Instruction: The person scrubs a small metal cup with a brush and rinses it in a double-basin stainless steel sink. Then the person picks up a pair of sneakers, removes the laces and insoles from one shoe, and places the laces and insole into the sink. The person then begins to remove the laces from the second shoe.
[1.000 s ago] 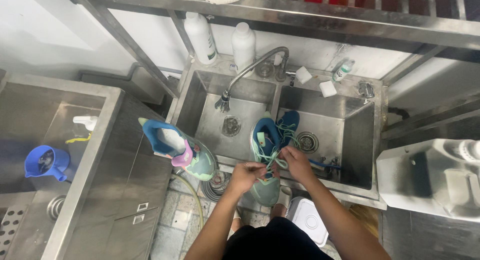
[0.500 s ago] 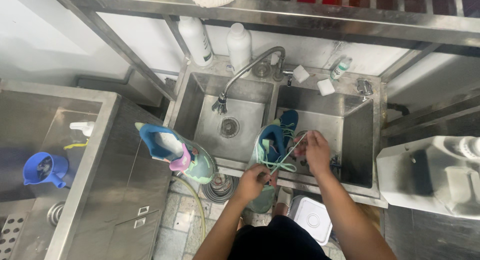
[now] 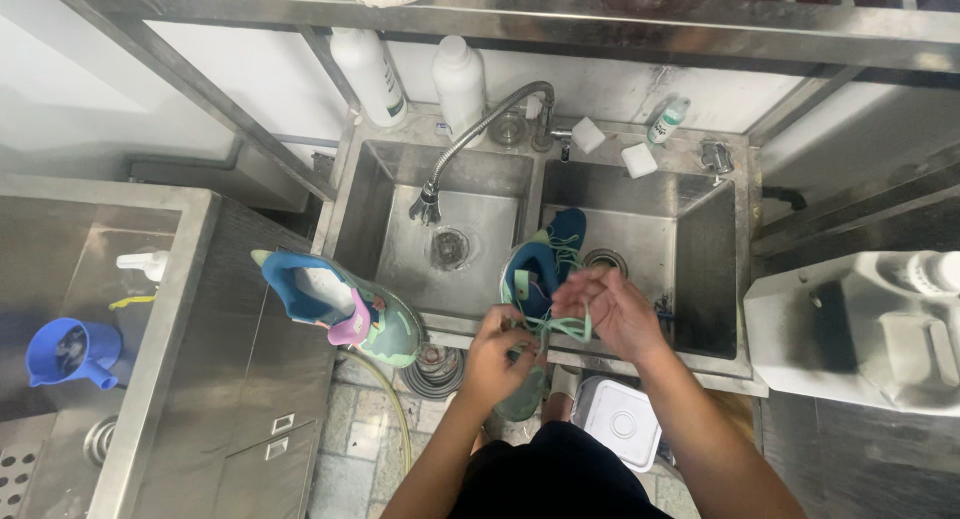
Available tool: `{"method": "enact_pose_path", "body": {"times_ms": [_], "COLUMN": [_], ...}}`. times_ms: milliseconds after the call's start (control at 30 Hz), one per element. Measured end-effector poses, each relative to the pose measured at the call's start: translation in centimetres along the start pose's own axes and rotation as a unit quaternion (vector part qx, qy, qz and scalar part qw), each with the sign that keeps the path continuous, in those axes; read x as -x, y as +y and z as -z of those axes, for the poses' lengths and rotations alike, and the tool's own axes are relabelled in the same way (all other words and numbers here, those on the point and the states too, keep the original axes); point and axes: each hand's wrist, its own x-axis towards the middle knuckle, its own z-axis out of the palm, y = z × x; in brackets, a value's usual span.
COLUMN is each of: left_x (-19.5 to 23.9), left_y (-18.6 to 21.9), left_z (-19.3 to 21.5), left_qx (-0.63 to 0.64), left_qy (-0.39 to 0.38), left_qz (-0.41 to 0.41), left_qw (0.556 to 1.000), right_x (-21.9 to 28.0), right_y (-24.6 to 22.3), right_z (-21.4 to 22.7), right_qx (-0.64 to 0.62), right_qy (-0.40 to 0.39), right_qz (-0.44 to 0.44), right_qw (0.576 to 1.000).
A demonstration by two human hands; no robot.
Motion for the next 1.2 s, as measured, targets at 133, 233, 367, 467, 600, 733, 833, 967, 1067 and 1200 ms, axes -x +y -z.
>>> {"method": "enact_pose_path", "body": {"times_ms": [133,233,367,467,600,733,833,967,1067,1200], "left_x": [-1.2,-1.1,0.3,1.4,0.9,-0.5,-1.6,-2.3,-2.0,-1.6], "left_y": [1.1,0.6,-0.4,-0.3,0.6,1.8,2.2,1.1,-0.6,-3.0], "left_z": [-0.1,-1.1,-2.4,-3.0,-3.3,-3.0,-2.7,-3.0,-3.7,-4.0], "left_qx": [-0.041,-0.097,-0.117,-0.100,-0.054,0.048,0.096,0.179,0.194,0.160], "left_qy": [0.000,0.005,0.005,0.016,0.040,0.076,0.068,0.018,0.032,0.012], "left_qz": [-0.030,0.043,0.191,0.184,0.163,0.203,0.194,0.320,0.289,0.274], "left_qw": [0.999,0.994,0.974,0.978,0.984,0.975,0.974,0.930,0.937,0.948], "right_x": [-0.2,0.4,1.1,1.2,0.2,-0.2,-0.2,-0.4,-0.9,-1.3], "right_y": [1.1,2.2,2.3,2.2,2.1,2.0,1.8,2.2,2.7,3.2], "right_z": [-0.1,-0.1,-0.7,-1.4,-1.9,-1.7,-1.5,-1.5,-1.3,-0.9], "right_qx": [0.320,0.554,0.649,0.681,0.664,0.604,0.537,0.544,0.561,0.604], "right_qy": [0.124,0.032,-0.010,0.004,-0.014,0.011,0.026,0.069,0.062,0.043], "right_qz": [-0.092,0.027,0.084,0.196,0.134,0.185,0.116,0.044,0.092,0.125], "right_qw": [0.935,0.831,0.756,0.706,0.735,0.775,0.835,0.835,0.820,0.786]}}
